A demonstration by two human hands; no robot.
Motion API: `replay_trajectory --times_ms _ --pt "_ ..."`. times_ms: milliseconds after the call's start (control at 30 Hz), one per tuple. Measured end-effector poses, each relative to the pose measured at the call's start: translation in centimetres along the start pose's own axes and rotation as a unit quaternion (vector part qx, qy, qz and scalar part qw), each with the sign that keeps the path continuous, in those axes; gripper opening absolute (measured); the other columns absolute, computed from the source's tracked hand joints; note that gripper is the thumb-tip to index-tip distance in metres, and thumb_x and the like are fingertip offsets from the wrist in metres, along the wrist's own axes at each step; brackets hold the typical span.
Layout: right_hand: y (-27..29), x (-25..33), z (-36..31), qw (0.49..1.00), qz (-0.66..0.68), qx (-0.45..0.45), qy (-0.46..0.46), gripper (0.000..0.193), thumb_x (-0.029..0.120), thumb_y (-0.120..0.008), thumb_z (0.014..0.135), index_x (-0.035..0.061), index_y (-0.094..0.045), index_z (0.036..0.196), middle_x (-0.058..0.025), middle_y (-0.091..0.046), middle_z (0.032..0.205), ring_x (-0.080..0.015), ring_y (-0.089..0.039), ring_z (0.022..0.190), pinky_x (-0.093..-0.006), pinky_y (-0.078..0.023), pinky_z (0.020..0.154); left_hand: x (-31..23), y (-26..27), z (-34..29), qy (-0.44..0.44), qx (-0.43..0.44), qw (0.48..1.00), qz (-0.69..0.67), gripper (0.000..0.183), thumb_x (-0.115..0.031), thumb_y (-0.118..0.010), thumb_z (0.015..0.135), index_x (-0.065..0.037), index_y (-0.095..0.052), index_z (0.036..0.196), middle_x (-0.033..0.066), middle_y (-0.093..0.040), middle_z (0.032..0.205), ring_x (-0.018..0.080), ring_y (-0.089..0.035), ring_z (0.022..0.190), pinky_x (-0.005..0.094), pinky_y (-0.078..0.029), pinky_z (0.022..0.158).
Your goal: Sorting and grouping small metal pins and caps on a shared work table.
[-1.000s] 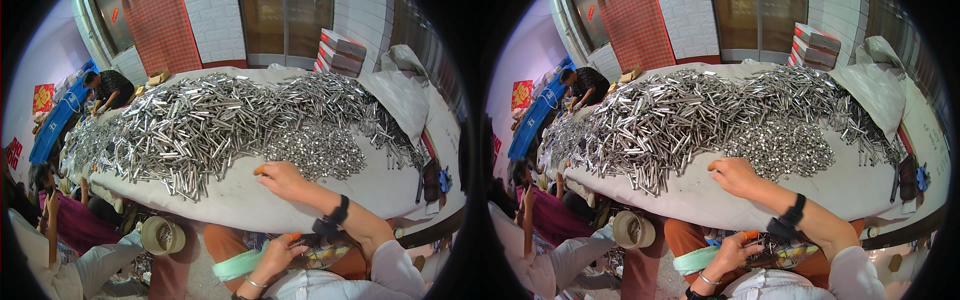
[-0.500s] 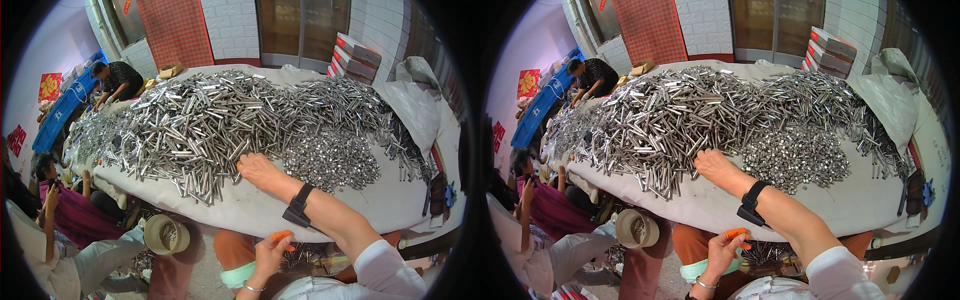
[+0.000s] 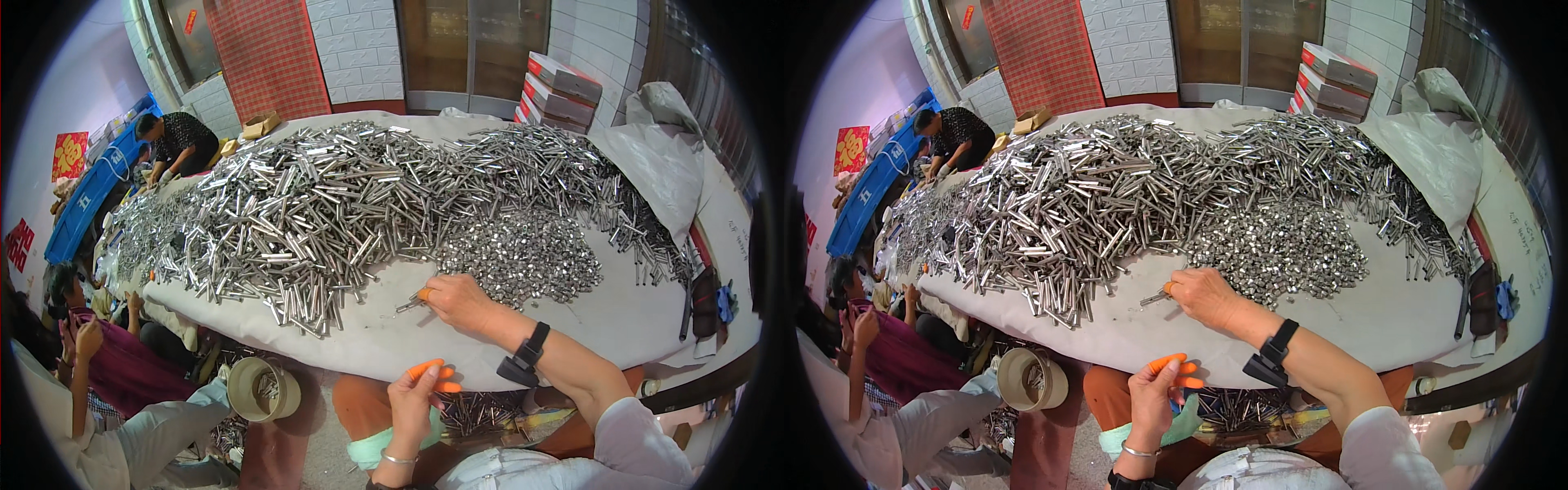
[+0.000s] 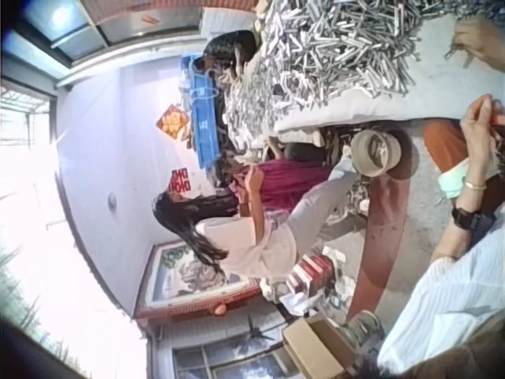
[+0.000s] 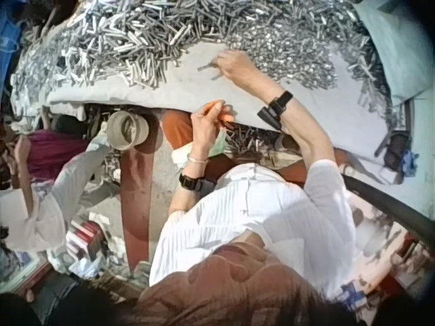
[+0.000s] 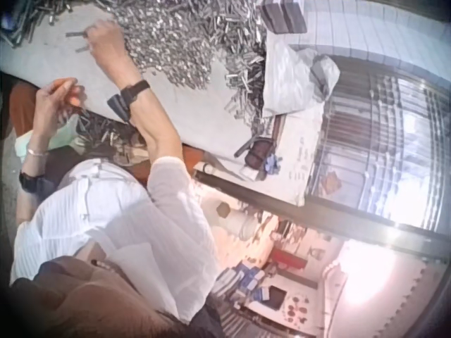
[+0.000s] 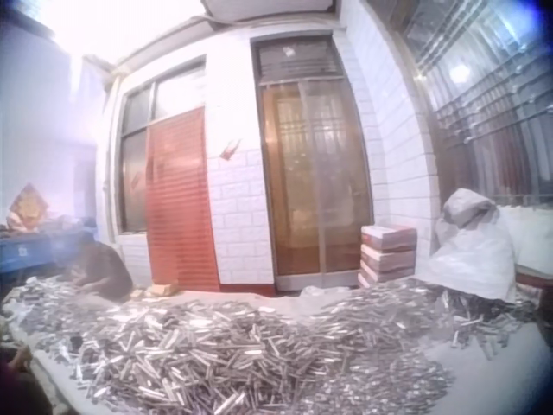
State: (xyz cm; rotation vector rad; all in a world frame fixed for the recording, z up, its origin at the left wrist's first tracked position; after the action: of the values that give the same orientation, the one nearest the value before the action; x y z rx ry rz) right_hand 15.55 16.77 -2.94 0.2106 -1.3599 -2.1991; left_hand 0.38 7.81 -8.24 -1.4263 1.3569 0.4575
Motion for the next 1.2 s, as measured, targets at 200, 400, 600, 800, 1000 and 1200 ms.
replay_trajectory --times_ms 200,400,600,800,1000,1200 --pt "3.9 1.5 -2.7 0.991 0.096 -0.092 -0.019 0.013 0.01 -0.063 0.075 0.0093 -0.065 0.087 -0.0022 -0.055 0.071 -0.0199 -0.058 0.062 -0.0319 -0.047 0.053 -0.8 -0.5 1.5 0.042 -0.007 0.991 -0.126 0.035 -0.024 -0.048 0.096 0.008 -0.053 0.112 0.0198 -0.064 0.101 0.0256 -0.067 0.085 0.0278 -0.056 0.059" --pt "5.5 5.8 -4.5 0.992 0.086 -0.034 0.09 0.025 0.02 -0.063 0.071 0.0099 -0.065 0.094 0.0005 -0.056 0.073 -0.0168 -0.058 0.063 -0.0288 -0.048 0.053 0.0 -2.1 3.4 0.118 0.047 0.956 -0.266 0.037 -0.025 -0.04 0.099 0.007 -0.051 0.113 0.0192 -0.059 0.113 0.0282 -0.062 0.097 0.036 -0.058 0.075" --pt "4.3 1.0 -4.2 0.981 0.101 -0.007 -0.165 0.016 0.013 -0.064 0.077 0.0039 -0.062 0.091 -0.0097 -0.057 0.078 -0.0308 -0.06 0.069 -0.0406 -0.048 0.057 -0.3 -1.3 2.9 0.086 -0.034 0.98 -0.177 0.023 -0.017 -0.046 0.096 -0.001 -0.057 0.109 0.0097 -0.065 0.093 0.021 -0.065 0.076 0.0293 -0.054 0.06" --pt "1.9 -0.4 0.2 0.988 0.019 0.047 -0.149 0.016 0.005 -0.061 0.074 -0.0005 -0.059 0.088 -0.015 -0.053 0.089 -0.0328 -0.059 0.079 -0.0434 -0.049 0.067 -0.3 -0.2 3.0 0.064 -0.063 0.974 -0.21 0.016 -0.017 -0.056 0.091 -0.003 -0.061 0.098 0.0042 -0.064 0.079 0.0175 -0.064 0.066 0.0247 -0.049 0.051" --pt "-0.9 -1.9 3.5 0.986 -0.068 0.13 -0.082 0.013 -0.003 -0.058 0.069 -0.0012 -0.058 0.081 -0.0163 -0.051 0.09 -0.0331 -0.058 0.084 -0.0436 -0.05 0.068 -0.6 0.0 3.0 0.092 -0.047 0.962 -0.252 0.013 -0.013 -0.062 0.087 -0.003 -0.058 0.096 0.0051 -0.062 0.08 0.0177 -0.064 0.063 0.0228 -0.046 0.047" --pt "-1.5 -4.2 5.4 0.983 -0.097 0.01 -0.154 0.018 0.014 -0.068 0.075 -0.0004 -0.06 0.083 -0.0167 -0.053 0.091 -0.032 -0.061 0.08 -0.0418 -0.051 0.067 -0.1 0.5 3.3 0.096 -0.047 0.961 -0.257 0.016 -0.011 -0.063 0.086 -0.002 -0.06 0.099 0.0049 -0.062 0.08 0.0167 -0.064 0.062 0.0222 -0.045 0.046"
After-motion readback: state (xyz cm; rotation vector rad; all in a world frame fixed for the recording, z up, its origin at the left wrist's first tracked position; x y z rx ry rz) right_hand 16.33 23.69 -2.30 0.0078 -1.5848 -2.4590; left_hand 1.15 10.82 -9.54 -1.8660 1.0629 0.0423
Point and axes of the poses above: each hand's wrist, its own z-axis towards the middle knuckle, its own y-axis out of the back of the hand, x = y × z, the point moved 5 cm from there along z, towards the middle knuckle
